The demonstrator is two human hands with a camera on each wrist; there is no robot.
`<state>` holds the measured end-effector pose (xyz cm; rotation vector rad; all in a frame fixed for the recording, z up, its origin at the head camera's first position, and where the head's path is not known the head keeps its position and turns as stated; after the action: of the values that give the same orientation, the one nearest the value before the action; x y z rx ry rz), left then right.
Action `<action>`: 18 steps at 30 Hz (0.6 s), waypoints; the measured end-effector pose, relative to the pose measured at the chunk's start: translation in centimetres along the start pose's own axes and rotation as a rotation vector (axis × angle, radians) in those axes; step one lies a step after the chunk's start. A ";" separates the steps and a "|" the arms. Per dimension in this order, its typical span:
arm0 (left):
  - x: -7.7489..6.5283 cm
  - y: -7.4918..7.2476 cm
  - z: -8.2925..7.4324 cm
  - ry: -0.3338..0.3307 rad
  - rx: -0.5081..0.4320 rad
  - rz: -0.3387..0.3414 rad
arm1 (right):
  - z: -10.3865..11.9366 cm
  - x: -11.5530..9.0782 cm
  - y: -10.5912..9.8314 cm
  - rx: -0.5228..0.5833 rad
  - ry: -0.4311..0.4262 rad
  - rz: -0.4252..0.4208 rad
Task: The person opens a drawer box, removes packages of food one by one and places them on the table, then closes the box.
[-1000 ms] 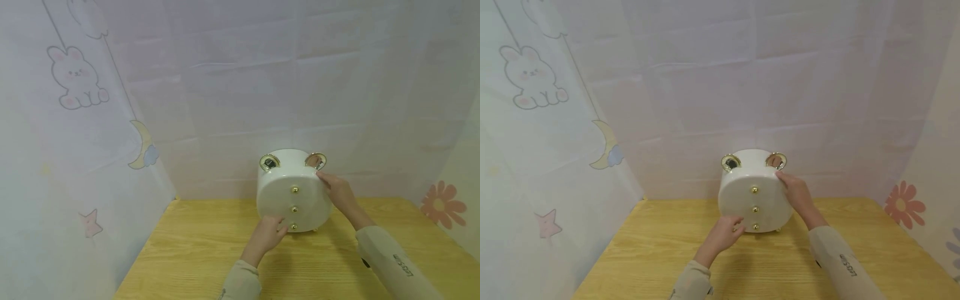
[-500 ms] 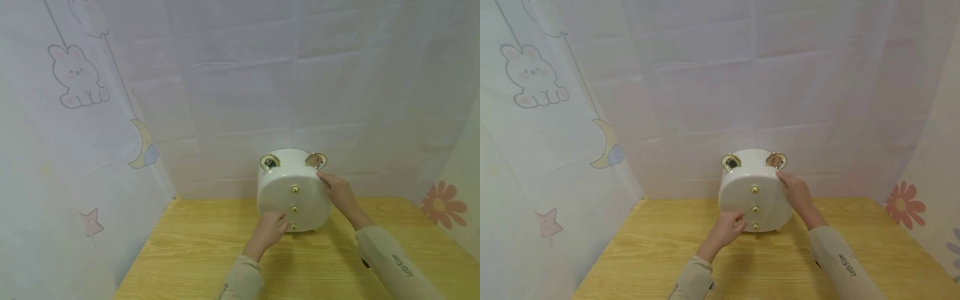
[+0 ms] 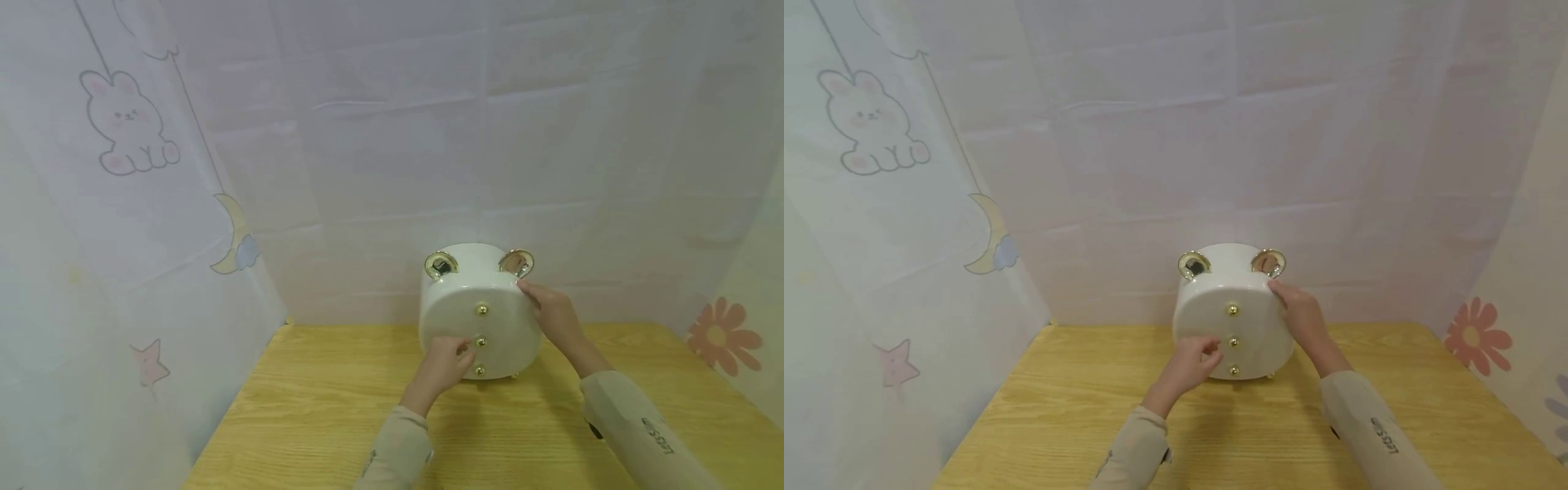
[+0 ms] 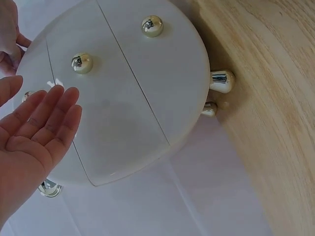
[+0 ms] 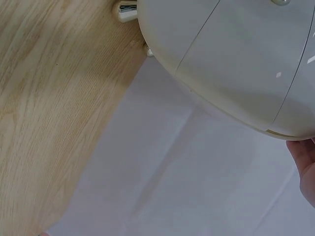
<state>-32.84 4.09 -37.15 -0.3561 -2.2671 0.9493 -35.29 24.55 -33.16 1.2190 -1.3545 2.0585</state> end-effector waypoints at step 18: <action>1.6 0.3 0.0 -0.125 -0.177 -0.090 | 0.3 0.0 -0.1 -0.003 -0.020 -0.020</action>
<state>-34.05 5.01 -36.63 -0.2745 -2.4675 0.7453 -35.08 24.30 -33.05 1.2497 -1.3479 2.0355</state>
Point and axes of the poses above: each hand's wrist, its own x-axis towards the middle knuckle, its own y-axis out of the palm, z = x × y, the point moved 4 cm from there along x, towards the middle knuckle, and after that the axes turned 7 degrees about -x, right-handed, at the moved point
